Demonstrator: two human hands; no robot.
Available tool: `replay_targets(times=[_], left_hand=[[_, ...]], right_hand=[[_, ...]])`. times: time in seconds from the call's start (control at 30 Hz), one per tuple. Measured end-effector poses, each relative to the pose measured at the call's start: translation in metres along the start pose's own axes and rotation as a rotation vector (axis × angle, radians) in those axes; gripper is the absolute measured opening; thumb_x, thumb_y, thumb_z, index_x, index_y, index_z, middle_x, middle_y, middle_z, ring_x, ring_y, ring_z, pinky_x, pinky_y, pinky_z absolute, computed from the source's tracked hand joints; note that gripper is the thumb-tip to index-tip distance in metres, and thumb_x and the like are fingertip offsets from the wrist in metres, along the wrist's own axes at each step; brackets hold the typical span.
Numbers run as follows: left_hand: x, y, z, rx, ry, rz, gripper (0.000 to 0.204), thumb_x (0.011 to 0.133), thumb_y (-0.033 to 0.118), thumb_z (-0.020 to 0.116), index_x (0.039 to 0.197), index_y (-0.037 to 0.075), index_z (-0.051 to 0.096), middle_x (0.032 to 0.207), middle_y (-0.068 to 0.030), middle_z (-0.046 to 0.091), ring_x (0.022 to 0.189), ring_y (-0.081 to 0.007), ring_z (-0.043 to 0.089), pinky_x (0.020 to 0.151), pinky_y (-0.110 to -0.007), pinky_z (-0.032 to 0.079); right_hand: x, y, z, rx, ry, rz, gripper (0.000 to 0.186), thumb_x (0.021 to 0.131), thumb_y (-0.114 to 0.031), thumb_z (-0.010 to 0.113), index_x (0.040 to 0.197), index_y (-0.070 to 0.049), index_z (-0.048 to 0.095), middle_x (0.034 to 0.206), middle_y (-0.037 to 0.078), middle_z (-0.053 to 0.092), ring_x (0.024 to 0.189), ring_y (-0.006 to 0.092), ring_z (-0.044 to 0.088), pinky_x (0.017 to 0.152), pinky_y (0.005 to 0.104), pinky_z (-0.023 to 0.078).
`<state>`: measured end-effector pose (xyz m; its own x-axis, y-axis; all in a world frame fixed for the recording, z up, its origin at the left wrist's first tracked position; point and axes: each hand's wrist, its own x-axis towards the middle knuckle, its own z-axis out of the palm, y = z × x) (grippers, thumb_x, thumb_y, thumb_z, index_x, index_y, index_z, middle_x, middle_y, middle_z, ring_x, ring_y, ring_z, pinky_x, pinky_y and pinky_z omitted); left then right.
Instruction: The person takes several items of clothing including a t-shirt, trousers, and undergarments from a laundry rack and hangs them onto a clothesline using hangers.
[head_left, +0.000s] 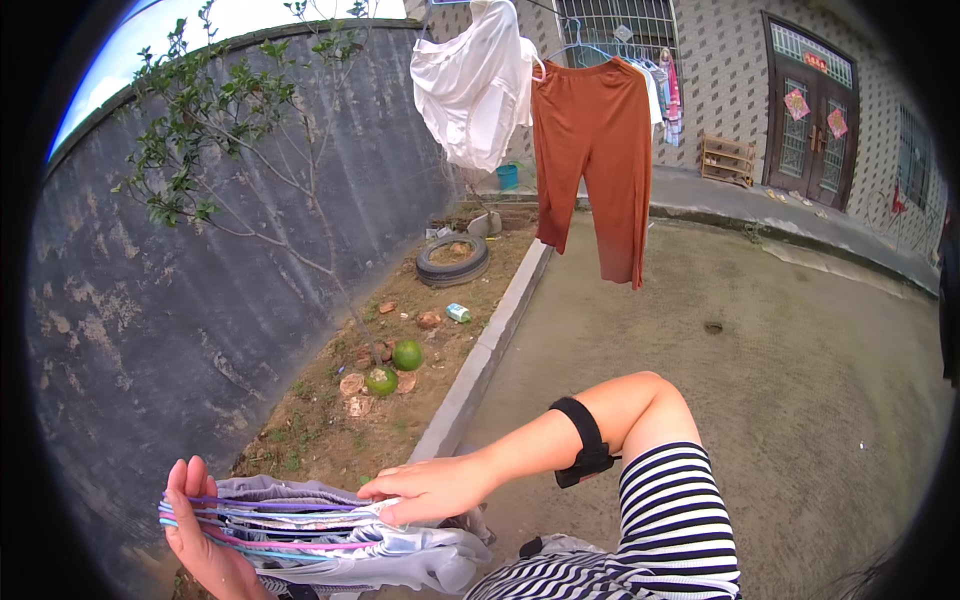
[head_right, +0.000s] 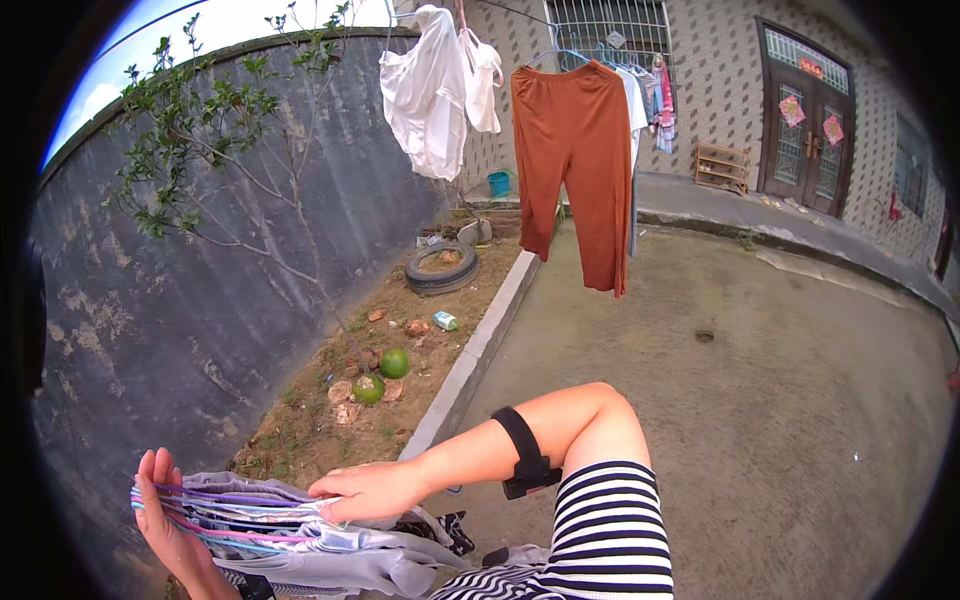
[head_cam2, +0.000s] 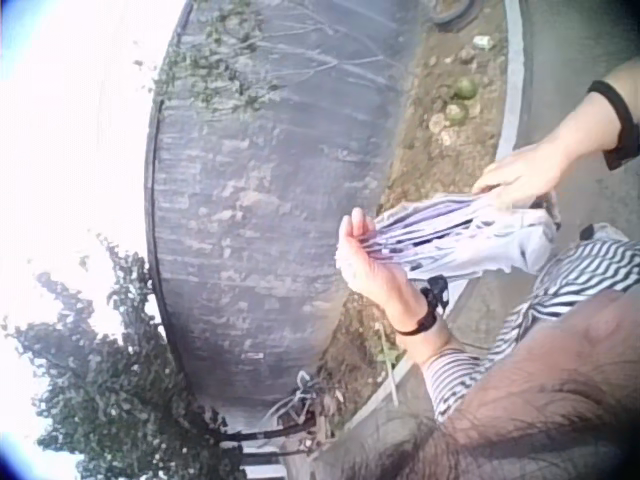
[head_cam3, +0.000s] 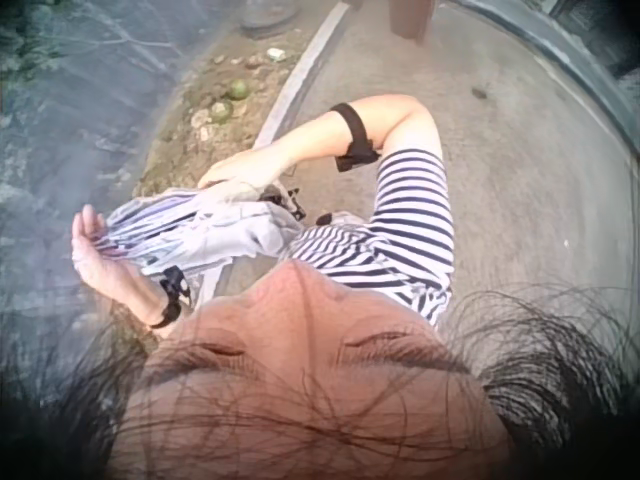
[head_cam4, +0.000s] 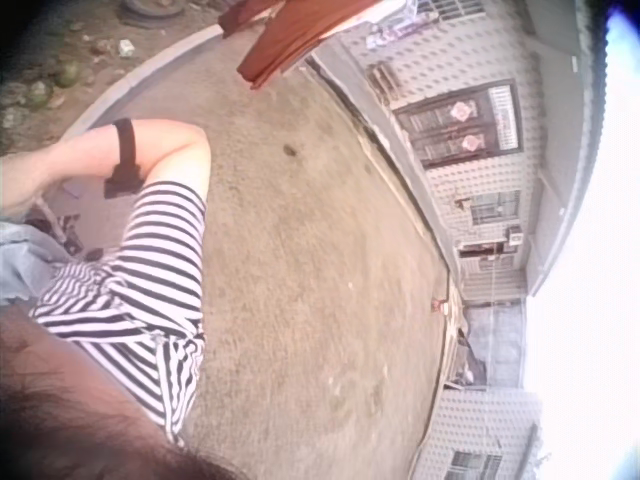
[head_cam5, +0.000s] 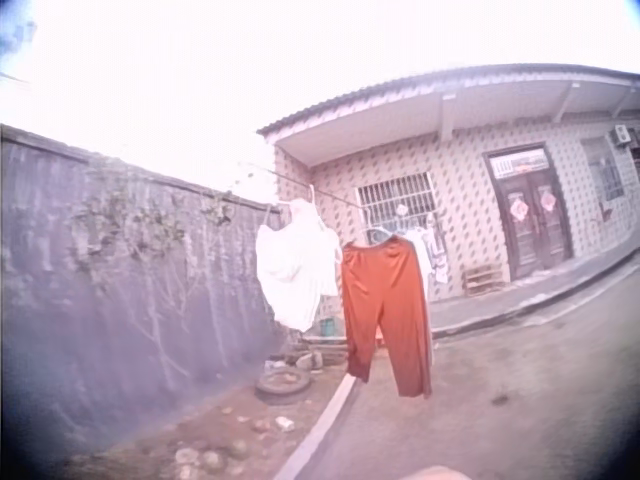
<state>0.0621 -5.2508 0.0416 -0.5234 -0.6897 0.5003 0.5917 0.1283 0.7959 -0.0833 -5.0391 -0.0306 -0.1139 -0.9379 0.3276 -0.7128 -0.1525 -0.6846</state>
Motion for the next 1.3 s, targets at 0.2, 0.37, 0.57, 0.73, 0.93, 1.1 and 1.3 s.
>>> replay_targets(times=[0.2, 0.37, 0.57, 0.73, 0.93, 1.1, 1.3], left_hand=[[0.033, -0.016, 0.006, -0.095, -0.021, -0.043, 0.033, 0.087, 0.025, 0.05, 0.105, -0.002, 0.053, 0.094, -0.0106, 0.061, 0.088, -0.014, 0.057, 0.08, -0.025, 0.042], [0.044, -0.022, 0.037, -0.142, -0.036, -0.064, 0.03, 0.083, 0.025, 0.056, 0.1, -0.001, 0.056, 0.085, -0.0083, 0.063, 0.079, -0.0126, 0.058, 0.072, -0.024, 0.045], [0.058, -0.024, 0.046, -0.183, -0.055, -0.03, 0.039, 0.085, 0.03, 0.052, 0.108, -0.002, 0.052, 0.1, -0.0134, 0.059, 0.094, -0.0174, 0.056, 0.08, -0.027, 0.042], [0.054, -0.027, 0.038, -0.128, 0.002, -0.055, 0.04, 0.085, 0.029, 0.05, 0.109, -0.003, 0.052, 0.1, -0.0149, 0.059, 0.091, -0.0189, 0.058, 0.077, -0.027, 0.043], [0.028, -0.021, 0.037, -0.114, -0.036, -0.058, 0.036, 0.086, 0.027, 0.049, 0.104, -0.004, 0.054, 0.095, -0.0144, 0.061, 0.086, -0.0183, 0.059, 0.073, -0.026, 0.045], [0.017, -0.018, 0.026, -0.109, -0.037, -0.043, 0.035, 0.087, 0.026, 0.048, 0.103, -0.004, 0.054, 0.093, -0.0151, 0.062, 0.084, -0.0188, 0.06, 0.071, -0.026, 0.047], [0.007, -0.012, 0.008, -0.09, -0.045, -0.032, 0.032, 0.086, 0.022, 0.047, 0.105, -0.003, 0.054, 0.094, -0.0145, 0.061, 0.086, -0.019, 0.06, 0.072, -0.026, 0.046]], right_hand=[[0.006, -0.002, -0.006, 0.666, -0.2, 0.313, 0.041, 0.087, -0.029, 0.045, 0.114, 0.001, 0.042, 0.087, 0.004, 0.051, 0.075, 0.0102, 0.048, 0.066, 0.0261, 0.043], [-0.008, -0.028, -0.022, 0.051, -0.06, 0.13, 0.043, 0.08, -0.02, 0.052, 0.114, 0.004, 0.041, 0.088, 0.012, 0.057, 0.078, 0.0184, 0.055, 0.071, 0.031, 0.044], [-0.013, -0.031, -0.074, -0.237, 0.542, 0.18, 0.032, 0.078, -0.004, 0.047, 0.11, -0.002, 0.05, 0.096, 0.013, 0.058, 0.089, 0.0197, 0.056, 0.077, 0.0288, 0.043], [0.015, -0.064, -0.184, 0.026, 0.934, -0.079, 0.027, 0.083, -0.001, 0.046, 0.11, 0.002, 0.051, 0.093, 0.0, 0.056, 0.082, 0.0042, 0.048, 0.073, 0.018, 0.038], [0.072, -0.144, -0.329, -0.105, 1.12, -0.324, 0.02, 0.078, 0.001, 0.051, 0.097, 0.004, 0.057, 0.085, 0.006, 0.06, 0.071, 0.0091, 0.055, 0.068, 0.0215, 0.044], [0.118, -0.163, -0.361, -0.091, 1.144, -0.252, 0.019, 0.075, 0.002, 0.052, 0.094, 0.005, 0.057, 0.08, 0.009, 0.061, 0.067, 0.0121, 0.056, 0.062, 0.0247, 0.046], [0.103, -0.133, -0.349, -0.358, 1.147, -0.154, 0.024, 0.071, -0.003, 0.058, 0.094, 0.003, 0.059, 0.076, 0.005, 0.056, 0.064, 0.0133, 0.05, 0.059, 0.0273, 0.04]])
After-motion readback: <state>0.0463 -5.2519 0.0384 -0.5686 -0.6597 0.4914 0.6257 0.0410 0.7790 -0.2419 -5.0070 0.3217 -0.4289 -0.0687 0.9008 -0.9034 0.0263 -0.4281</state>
